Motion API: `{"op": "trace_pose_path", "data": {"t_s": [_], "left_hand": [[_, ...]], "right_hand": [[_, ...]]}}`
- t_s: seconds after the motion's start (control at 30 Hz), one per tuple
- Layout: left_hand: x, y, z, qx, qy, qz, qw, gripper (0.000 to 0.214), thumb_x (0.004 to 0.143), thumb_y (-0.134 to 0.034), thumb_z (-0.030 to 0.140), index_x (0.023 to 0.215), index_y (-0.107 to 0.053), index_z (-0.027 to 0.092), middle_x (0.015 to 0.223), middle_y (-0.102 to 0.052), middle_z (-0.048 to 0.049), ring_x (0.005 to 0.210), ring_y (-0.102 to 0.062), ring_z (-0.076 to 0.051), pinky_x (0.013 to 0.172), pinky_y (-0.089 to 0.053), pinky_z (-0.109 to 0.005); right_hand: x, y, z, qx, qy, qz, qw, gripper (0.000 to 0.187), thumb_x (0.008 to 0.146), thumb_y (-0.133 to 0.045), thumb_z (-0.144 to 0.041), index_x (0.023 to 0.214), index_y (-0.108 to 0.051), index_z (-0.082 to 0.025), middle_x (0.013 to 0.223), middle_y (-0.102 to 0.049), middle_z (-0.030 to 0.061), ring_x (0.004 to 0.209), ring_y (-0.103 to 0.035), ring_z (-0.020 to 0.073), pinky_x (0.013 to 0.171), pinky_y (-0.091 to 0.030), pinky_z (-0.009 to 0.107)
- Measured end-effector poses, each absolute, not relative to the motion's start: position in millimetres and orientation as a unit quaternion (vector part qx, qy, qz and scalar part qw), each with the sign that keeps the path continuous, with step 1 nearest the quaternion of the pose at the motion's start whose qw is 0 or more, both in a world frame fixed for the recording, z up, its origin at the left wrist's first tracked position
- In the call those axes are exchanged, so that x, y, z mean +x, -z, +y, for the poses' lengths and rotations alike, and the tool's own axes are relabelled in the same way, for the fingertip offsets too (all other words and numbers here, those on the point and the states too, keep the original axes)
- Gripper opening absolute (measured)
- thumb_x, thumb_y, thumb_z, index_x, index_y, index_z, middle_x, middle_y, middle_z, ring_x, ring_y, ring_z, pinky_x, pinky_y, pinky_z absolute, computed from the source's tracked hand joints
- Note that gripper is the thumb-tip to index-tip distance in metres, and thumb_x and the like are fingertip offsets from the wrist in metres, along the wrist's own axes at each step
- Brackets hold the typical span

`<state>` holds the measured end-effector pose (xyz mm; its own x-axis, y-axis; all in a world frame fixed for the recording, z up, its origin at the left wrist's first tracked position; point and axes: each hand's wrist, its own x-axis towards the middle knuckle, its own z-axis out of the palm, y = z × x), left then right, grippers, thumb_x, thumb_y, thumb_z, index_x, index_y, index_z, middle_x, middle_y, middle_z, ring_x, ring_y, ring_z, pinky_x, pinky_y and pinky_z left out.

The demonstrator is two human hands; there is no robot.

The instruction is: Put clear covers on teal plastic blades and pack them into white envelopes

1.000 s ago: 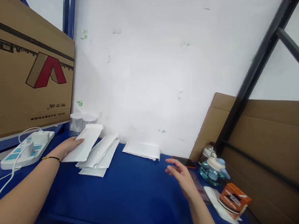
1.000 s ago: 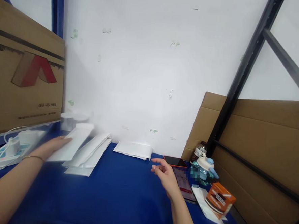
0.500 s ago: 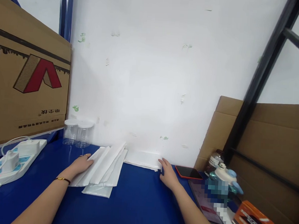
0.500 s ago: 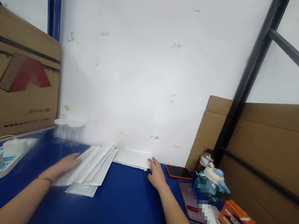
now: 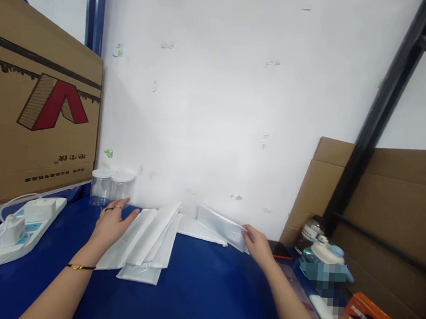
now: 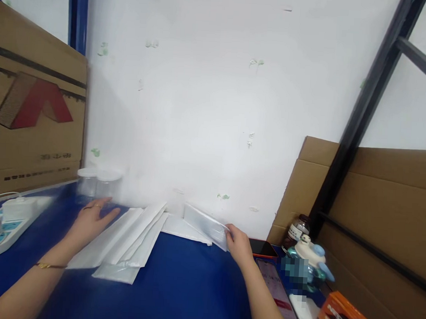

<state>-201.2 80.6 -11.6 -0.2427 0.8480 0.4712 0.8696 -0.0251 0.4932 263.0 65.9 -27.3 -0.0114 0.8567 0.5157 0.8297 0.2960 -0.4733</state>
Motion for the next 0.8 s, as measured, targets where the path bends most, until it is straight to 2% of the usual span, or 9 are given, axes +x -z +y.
{"op": "trace_pose_path", "data": {"t_s": [0.1,0.17,0.23,0.3,0.37,0.5,0.6,0.7,0.8], "left_hand": [[-141,-21,48,-0.73,0.395,-0.558,0.024,0.071,0.07,-0.056,0.055,0.13,-0.04,0.021,0.135,-0.042,-0.0084,0.125,-0.036,-0.028,0.104,-0.029,-0.038],[-87,-28,29,-0.807,0.373,-0.456,-0.025,0.089,0.057,-0.071,0.051,0.135,-0.035,0.026,0.142,-0.034,-0.0075,0.129,-0.032,-0.028,0.106,-0.027,-0.037],[-32,-22,17,-0.858,0.35,-0.37,-0.067,0.112,0.039,-0.081,0.048,0.137,-0.033,0.027,0.146,-0.027,-0.0109,0.132,-0.025,-0.032,0.108,-0.023,-0.041],[17,-6,14,-0.893,0.325,-0.298,-0.09,0.116,0.03,-0.083,0.047,0.134,-0.036,0.029,0.146,-0.027,-0.011,0.135,-0.019,-0.034,0.109,-0.013,-0.048],[54,11,17,-0.915,0.301,-0.247,-0.105,0.119,0.027,-0.083,0.047,0.134,-0.036,0.029,0.144,-0.031,-0.0116,0.134,-0.019,-0.035,0.108,-0.009,-0.052],[88,30,26,-0.932,0.265,-0.232,-0.083,0.117,0.034,-0.081,0.042,0.138,-0.028,0.027,0.133,-0.044,-0.0115,0.128,-0.031,-0.034,0.109,-0.007,-0.051],[92,27,29,-0.935,0.223,-0.272,-0.045,0.107,0.04,-0.078,0.037,0.135,-0.03,0.026,0.121,-0.051,-0.0088,0.115,-0.044,-0.03,0.108,-0.014,-0.047],[89,15,30,-0.93,0.2,-0.309,-0.019,0.087,0.048,-0.073,0.036,0.127,-0.038,0.027,0.112,-0.053,-0.0064,0.104,-0.05,-0.026,0.096,-0.031,-0.04],[85,-4,27,-0.933,0.178,-0.313,0.027,0.06,0.057,-0.066,0.03,0.114,-0.049,0.026,0.1,-0.056,-0.0051,0.096,-0.053,-0.024,0.084,-0.037,-0.035]], "right_hand": [[276,25,38,-0.562,-0.151,-0.655,0.482,0.033,0.075,-0.056,-0.047,0.09,-0.068,-0.019,0.084,-0.07,0.0067,0.081,-0.063,0.0279,0.075,-0.047,0.038],[277,25,19,-0.534,-0.269,-0.6,0.532,0.038,0.071,-0.062,-0.049,0.09,-0.068,-0.017,0.083,-0.071,0.0071,0.079,-0.063,0.0279,0.074,-0.048,0.038],[274,27,2,-0.506,-0.363,-0.548,0.559,0.04,0.069,-0.066,-0.048,0.092,-0.068,-0.016,0.084,-0.071,0.0078,0.079,-0.064,0.0274,0.074,-0.049,0.038],[272,29,-13,-0.478,-0.424,-0.522,0.565,0.04,0.068,-0.069,-0.045,0.096,-0.067,-0.016,0.087,-0.071,0.0083,0.08,-0.065,0.0268,0.077,-0.049,0.039],[273,31,-25,-0.456,-0.465,-0.508,0.564,0.039,0.069,-0.07,-0.041,0.098,-0.067,-0.016,0.089,-0.071,0.0083,0.08,-0.066,0.0264,0.079,-0.048,0.039],[288,39,-39,-0.449,-0.519,-0.472,0.553,0.036,0.069,-0.07,-0.036,0.097,-0.067,-0.014,0.086,-0.072,0.0094,0.077,-0.066,0.026,0.075,-0.049,0.037],[298,43,-41,-0.447,-0.533,-0.438,0.569,0.034,0.067,-0.069,-0.027,0.098,-0.065,-0.013,0.083,-0.072,0.0083,0.073,-0.066,0.0231,0.066,-0.05,0.031],[300,47,-35,-0.429,-0.525,-0.422,0.602,0.038,0.064,-0.068,-0.018,0.101,-0.062,-0.015,0.08,-0.071,0.0051,0.058,-0.063,0.0166,0.048,-0.046,0.022],[294,55,-25,-0.44,-0.519,-0.381,0.626,0.035,0.061,-0.067,-0.011,0.094,-0.06,-0.016,0.069,-0.068,0.0008,0.044,-0.055,0.0111,0.037,-0.039,0.017]]}}
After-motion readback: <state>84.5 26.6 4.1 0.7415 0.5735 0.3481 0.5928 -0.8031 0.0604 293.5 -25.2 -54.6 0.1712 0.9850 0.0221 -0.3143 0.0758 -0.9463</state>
